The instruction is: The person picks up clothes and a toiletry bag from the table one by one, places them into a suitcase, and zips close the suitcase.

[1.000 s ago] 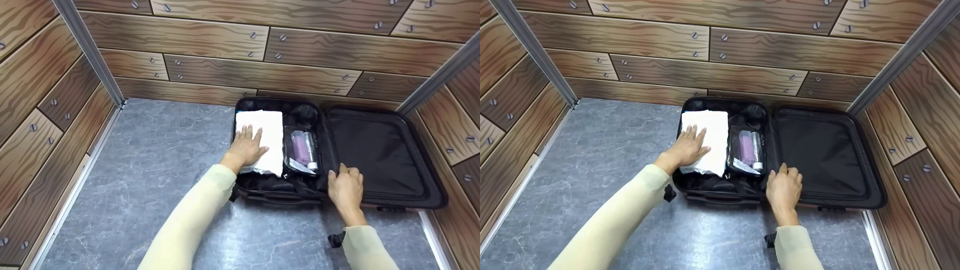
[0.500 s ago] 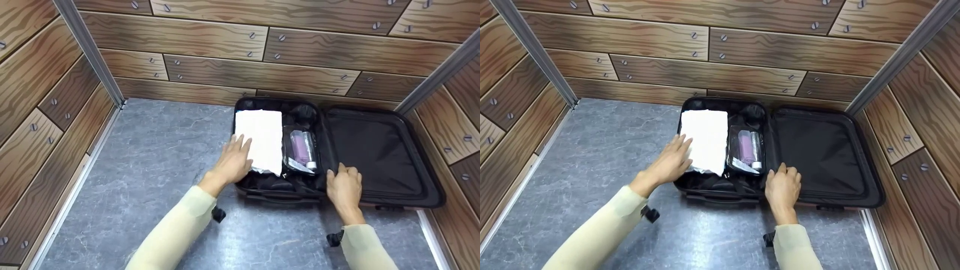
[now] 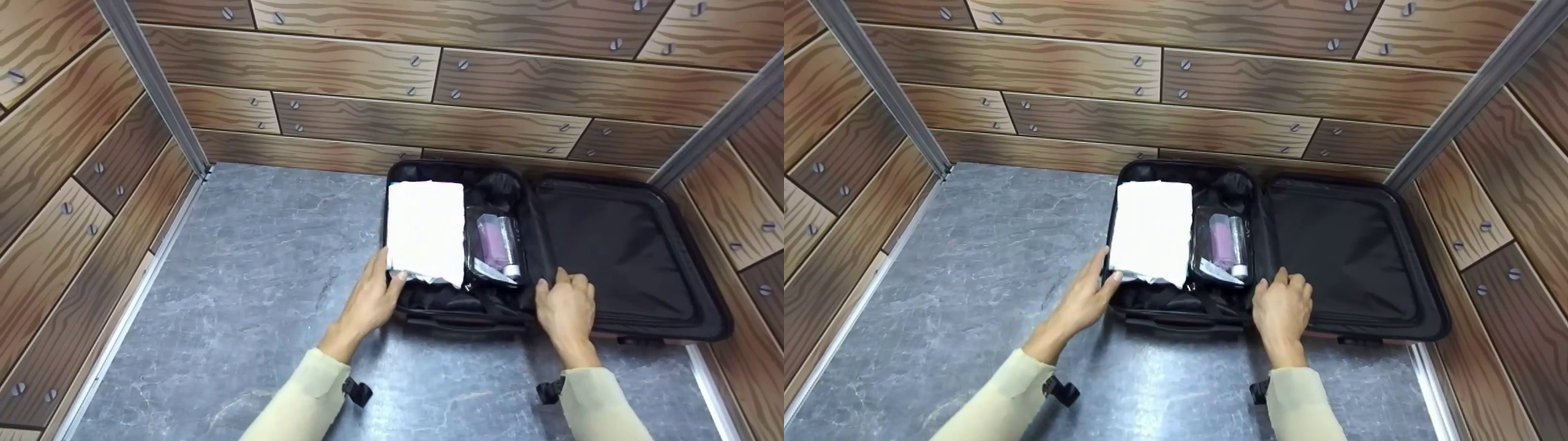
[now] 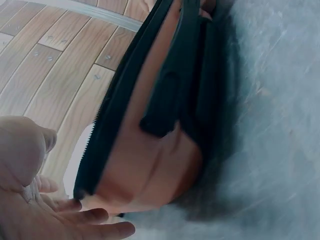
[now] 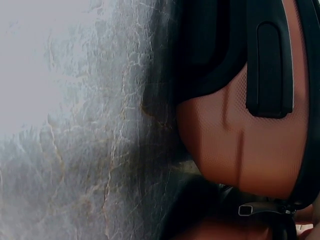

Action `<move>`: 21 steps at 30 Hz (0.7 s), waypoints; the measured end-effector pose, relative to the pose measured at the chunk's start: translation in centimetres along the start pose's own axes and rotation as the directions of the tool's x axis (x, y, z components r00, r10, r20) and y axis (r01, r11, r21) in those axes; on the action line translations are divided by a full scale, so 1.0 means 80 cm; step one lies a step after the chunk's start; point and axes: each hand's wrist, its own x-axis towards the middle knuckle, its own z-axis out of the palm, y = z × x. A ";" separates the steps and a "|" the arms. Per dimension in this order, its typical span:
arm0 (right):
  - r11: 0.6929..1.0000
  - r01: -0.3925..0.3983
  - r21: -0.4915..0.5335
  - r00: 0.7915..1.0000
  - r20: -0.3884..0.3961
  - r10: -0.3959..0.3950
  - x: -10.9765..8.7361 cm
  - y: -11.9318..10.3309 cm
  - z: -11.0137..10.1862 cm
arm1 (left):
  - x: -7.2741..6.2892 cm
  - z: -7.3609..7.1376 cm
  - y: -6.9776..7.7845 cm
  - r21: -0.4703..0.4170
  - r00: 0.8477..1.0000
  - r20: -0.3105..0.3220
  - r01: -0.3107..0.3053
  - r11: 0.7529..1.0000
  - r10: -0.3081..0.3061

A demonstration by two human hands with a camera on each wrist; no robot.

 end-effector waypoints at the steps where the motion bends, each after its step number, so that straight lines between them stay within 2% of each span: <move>1: 1.000 -0.003 0.001 1.000 0.008 0.003 0.000 0.000 -0.001 | -0.001 0.004 -0.001 -0.014 1.000 0.003 0.020 1.000 -0.020; 6: 1.000 -0.020 0.011 0.999 0.042 0.020 0.000 0.001 -0.004 | -0.007 0.023 -0.006 -0.045 0.997 -0.003 0.077 0.996 -0.077; 12: 0.999 -0.019 0.035 1.000 0.020 0.018 -0.007 0.002 -0.010 | -0.014 0.037 -0.016 -0.033 0.997 -0.037 0.074 0.997 -0.075; 16: 0.997 -0.023 0.077 0.999 -0.031 0.025 -0.015 0.008 -0.017 | -0.017 0.041 -0.019 -0.043 0.996 -0.047 0.075 0.996 -0.077; 21: 0.987 -0.052 0.152 0.983 -0.166 0.077 -0.028 0.024 -0.030 | -0.020 0.041 -0.021 -0.044 0.996 -0.056 0.066 0.997 -0.068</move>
